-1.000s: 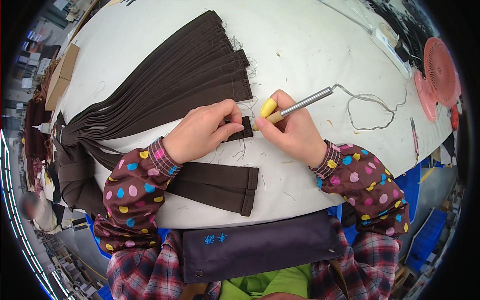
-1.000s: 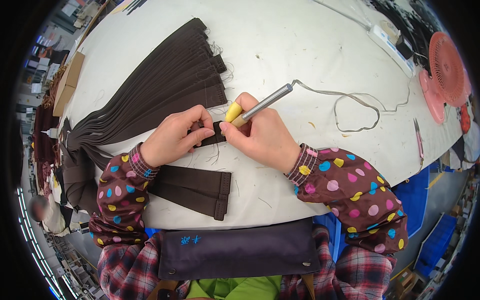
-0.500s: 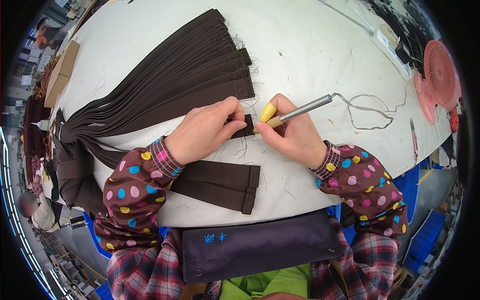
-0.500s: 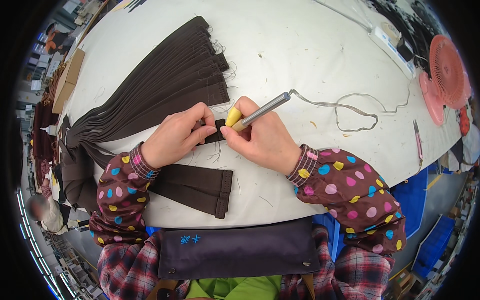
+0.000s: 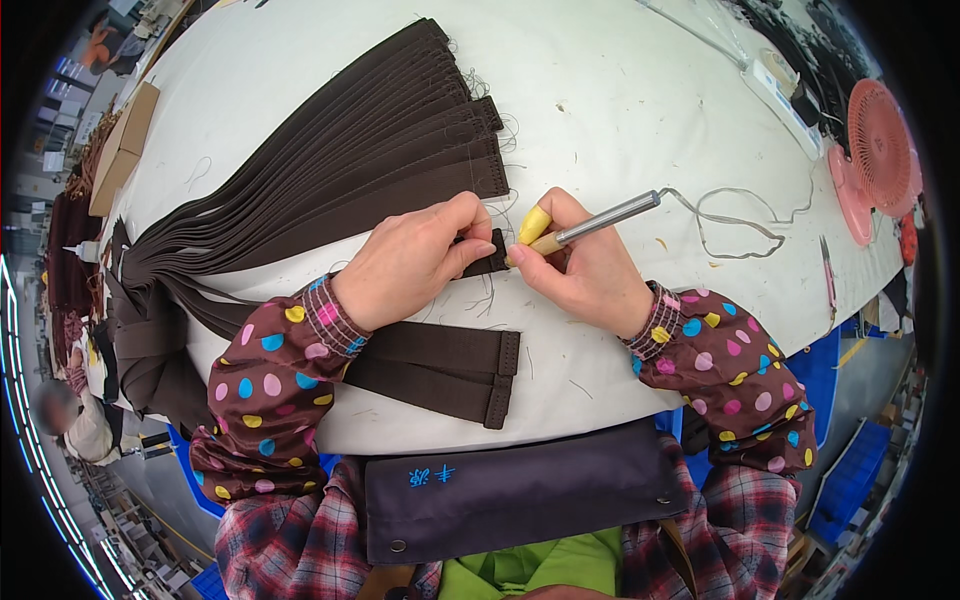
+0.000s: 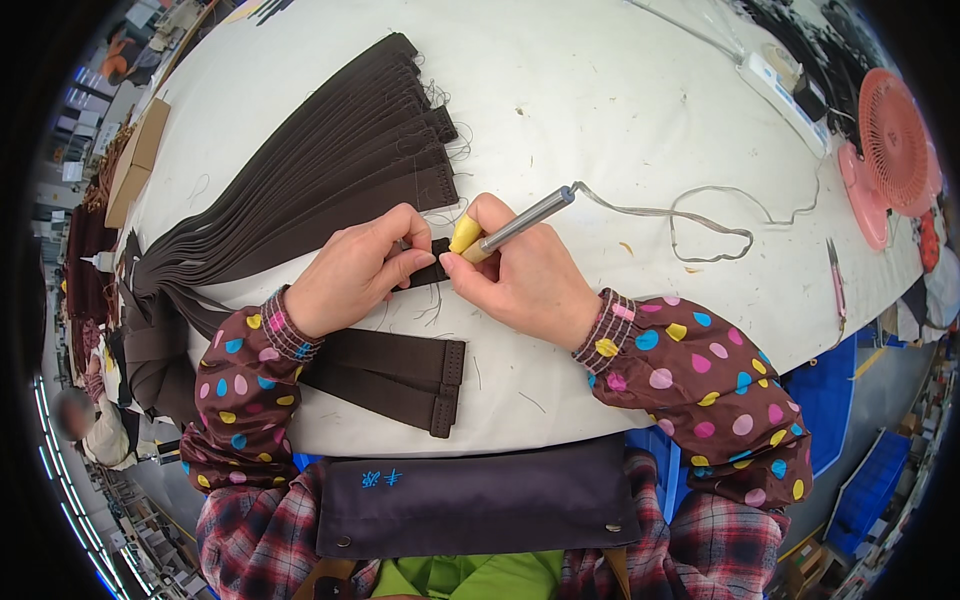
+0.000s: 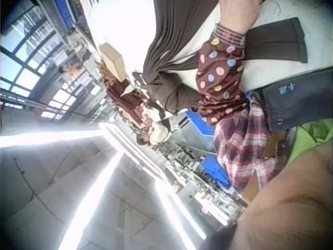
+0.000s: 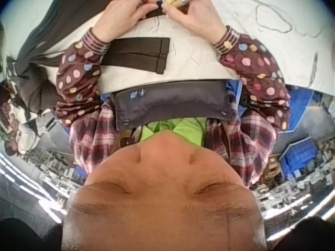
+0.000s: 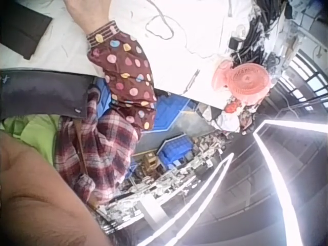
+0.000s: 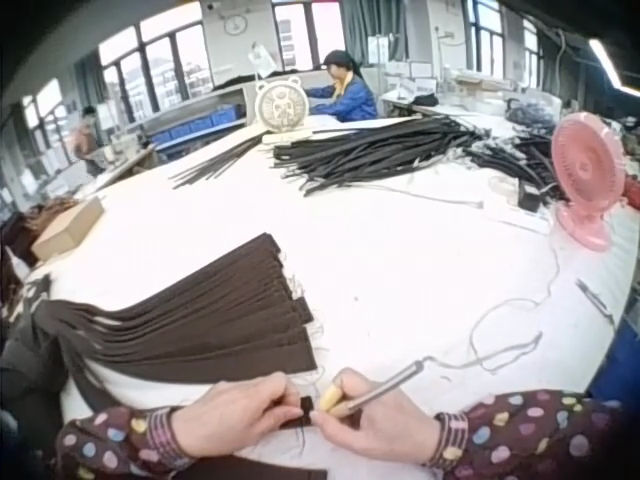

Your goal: Use a handheld heating tool to fuse leather fringe strips to a main attachment band.

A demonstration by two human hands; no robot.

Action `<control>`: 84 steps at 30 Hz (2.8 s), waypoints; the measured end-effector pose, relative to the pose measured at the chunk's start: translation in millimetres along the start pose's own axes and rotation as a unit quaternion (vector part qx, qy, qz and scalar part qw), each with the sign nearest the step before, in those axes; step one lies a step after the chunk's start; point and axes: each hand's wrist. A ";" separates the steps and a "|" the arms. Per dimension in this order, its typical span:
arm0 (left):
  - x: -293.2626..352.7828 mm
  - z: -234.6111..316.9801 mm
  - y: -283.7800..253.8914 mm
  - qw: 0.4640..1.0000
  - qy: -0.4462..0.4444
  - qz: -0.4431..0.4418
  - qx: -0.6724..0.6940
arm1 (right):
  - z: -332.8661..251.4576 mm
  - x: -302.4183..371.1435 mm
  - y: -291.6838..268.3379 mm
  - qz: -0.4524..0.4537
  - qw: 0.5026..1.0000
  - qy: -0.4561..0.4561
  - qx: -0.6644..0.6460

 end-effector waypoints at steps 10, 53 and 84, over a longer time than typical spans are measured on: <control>-1.0 3.0 -2.1 1.000 -0.026 -0.014 -0.003 | -2.0 1.0 -1.8 0.011 1.000 0.007 -0.021; -3.7 9.1 -6.1 0.997 -0.066 -0.011 0.041 | -7.5 -10.1 -10.1 0.046 0.993 0.041 -0.097; -9.6 8.1 -2.9 0.984 -0.128 0.004 0.124 | 1.6 -15.4 -2.0 0.033 0.999 -0.002 -0.019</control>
Point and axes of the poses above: each hand's wrist, its own x-axis away from the middle knuckle, its own y-axis out of the palm, z = x × y, and after that the axes turned 4 degrees about x, right-handed
